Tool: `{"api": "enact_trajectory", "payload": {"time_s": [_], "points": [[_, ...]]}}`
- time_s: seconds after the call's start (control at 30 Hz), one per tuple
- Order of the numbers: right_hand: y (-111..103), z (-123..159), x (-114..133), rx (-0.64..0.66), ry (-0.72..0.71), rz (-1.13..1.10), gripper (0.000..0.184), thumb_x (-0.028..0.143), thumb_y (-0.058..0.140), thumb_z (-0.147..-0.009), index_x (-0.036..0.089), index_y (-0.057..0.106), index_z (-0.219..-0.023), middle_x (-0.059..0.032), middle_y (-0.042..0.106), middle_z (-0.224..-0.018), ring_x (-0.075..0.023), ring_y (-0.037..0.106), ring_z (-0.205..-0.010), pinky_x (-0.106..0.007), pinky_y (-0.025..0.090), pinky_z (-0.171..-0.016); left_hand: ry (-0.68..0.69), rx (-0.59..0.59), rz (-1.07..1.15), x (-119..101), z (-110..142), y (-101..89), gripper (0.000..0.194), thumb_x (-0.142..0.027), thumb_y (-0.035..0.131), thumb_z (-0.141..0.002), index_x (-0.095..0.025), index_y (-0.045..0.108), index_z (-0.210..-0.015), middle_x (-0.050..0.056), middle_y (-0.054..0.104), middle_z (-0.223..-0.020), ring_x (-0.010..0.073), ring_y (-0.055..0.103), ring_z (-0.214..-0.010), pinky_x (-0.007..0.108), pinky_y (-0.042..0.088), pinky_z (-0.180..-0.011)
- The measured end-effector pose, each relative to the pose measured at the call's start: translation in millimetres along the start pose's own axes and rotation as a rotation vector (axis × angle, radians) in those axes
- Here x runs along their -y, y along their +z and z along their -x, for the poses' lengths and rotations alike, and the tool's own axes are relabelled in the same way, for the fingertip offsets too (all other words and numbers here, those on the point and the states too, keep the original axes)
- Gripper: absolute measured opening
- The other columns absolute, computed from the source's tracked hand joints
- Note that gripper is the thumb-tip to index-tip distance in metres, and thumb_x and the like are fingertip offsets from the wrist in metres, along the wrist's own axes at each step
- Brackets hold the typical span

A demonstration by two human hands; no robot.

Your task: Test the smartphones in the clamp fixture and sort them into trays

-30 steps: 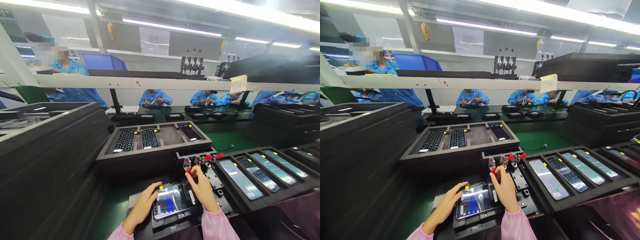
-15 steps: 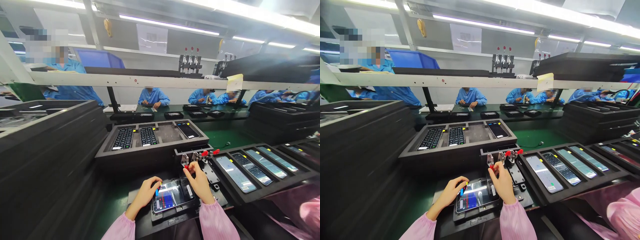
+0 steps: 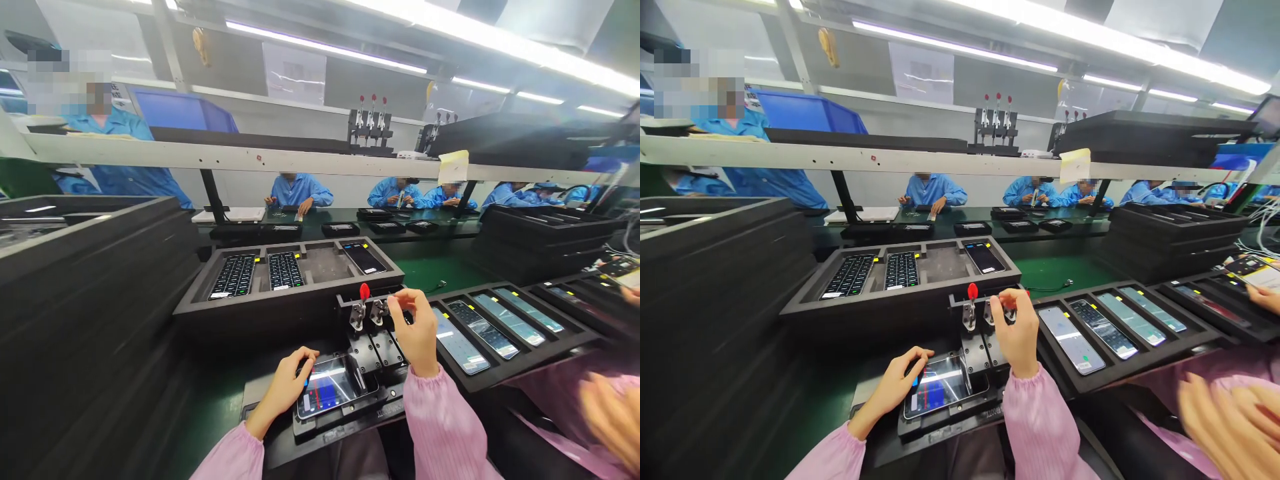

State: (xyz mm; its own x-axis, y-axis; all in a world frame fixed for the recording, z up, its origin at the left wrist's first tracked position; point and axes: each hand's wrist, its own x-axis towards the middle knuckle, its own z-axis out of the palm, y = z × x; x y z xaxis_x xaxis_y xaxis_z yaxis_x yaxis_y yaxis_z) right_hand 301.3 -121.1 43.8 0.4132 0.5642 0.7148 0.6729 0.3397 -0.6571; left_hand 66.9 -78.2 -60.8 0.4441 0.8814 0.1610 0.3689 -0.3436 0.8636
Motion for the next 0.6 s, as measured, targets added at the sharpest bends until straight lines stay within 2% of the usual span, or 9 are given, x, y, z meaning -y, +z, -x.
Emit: {"api": "enact_trajectory", "payload": {"time_s": [0.1,0.2,0.33,0.43,0.53,0.6], "points": [[0,-10,-1,-0.003,-0.101,0.092,0.016,0.032,0.052,-0.082,0.019,0.055,-0.09,-0.004,0.054,-0.091,-0.013,0.052,-0.076,-0.028,0.046,-0.07,0.012,0.004,0.021,-5,-4,12.3,0.025,-0.039,0.04,-0.087,-0.023,0.056,-0.077,0.002,0.069,-0.097,0.0201,0.061,-0.094,0.027,0.043,-0.083],[-2,-13,-1,0.039,-0.127,0.118,0.014,0.031,0.049,-0.084,0.02,0.057,-0.088,-0.0037,0.057,-0.088,-0.0139,0.053,-0.077,-0.029,0.046,-0.071,0.027,0.025,0.056,-10,-11,26.8,0.024,-0.037,0.04,-0.088,-0.023,0.055,-0.076,0.002,0.069,-0.095,0.0191,0.062,-0.093,0.026,0.043,-0.082],[-13,-9,-4,0.135,-0.185,0.143,0.015,0.031,0.048,-0.084,0.021,0.057,-0.091,-0.0039,0.059,-0.091,-0.0161,0.055,-0.086,-0.033,0.046,-0.081,0.026,0.052,0.11,-8,-19,33.6,0.024,-0.036,0.042,-0.087,-0.021,0.053,-0.072,0.003,0.07,-0.094,0.0202,0.062,-0.092,0.027,0.043,-0.08],[-22,8,-9,0.163,-0.18,0.18,0.021,0.032,0.048,-0.083,0.024,0.055,-0.101,-0.0047,0.06,-0.095,-0.0184,0.057,-0.09,-0.036,0.046,-0.084,0.027,0.072,0.159,-4,-21,30.4,0.022,-0.034,0.044,-0.085,-0.021,0.052,-0.069,0.004,0.069,-0.095,0.0209,0.061,-0.093,0.028,0.043,-0.081],[-25,36,-19,0.091,-0.128,0.25,0.022,0.035,0.044,-0.084,0.029,0.055,-0.103,-0.0059,0.063,-0.09,-0.0218,0.059,-0.086,-0.041,0.047,-0.081,0.03,0.086,0.209,0,-22,28.6,0.016,-0.027,0.044,-0.083,-0.02,0.053,-0.071,0.005,0.068,-0.097,0.021,0.06,-0.094,0.029,0.043,-0.081],[-21,54,-28,0.068,-0.118,0.338,0.023,0.036,0.041,-0.085,0.03,0.056,-0.102,-0.0067,0.064,-0.091,-0.0244,0.059,-0.088,-0.046,0.044,-0.084,0.032,0.095,0.241,1,-22,29.1,0.009,-0.019,0.046,-0.078,-0.02,0.055,-0.078,0.004,0.067,-0.098,0.0207,0.06,-0.096,0.029,0.043,-0.083]]}}
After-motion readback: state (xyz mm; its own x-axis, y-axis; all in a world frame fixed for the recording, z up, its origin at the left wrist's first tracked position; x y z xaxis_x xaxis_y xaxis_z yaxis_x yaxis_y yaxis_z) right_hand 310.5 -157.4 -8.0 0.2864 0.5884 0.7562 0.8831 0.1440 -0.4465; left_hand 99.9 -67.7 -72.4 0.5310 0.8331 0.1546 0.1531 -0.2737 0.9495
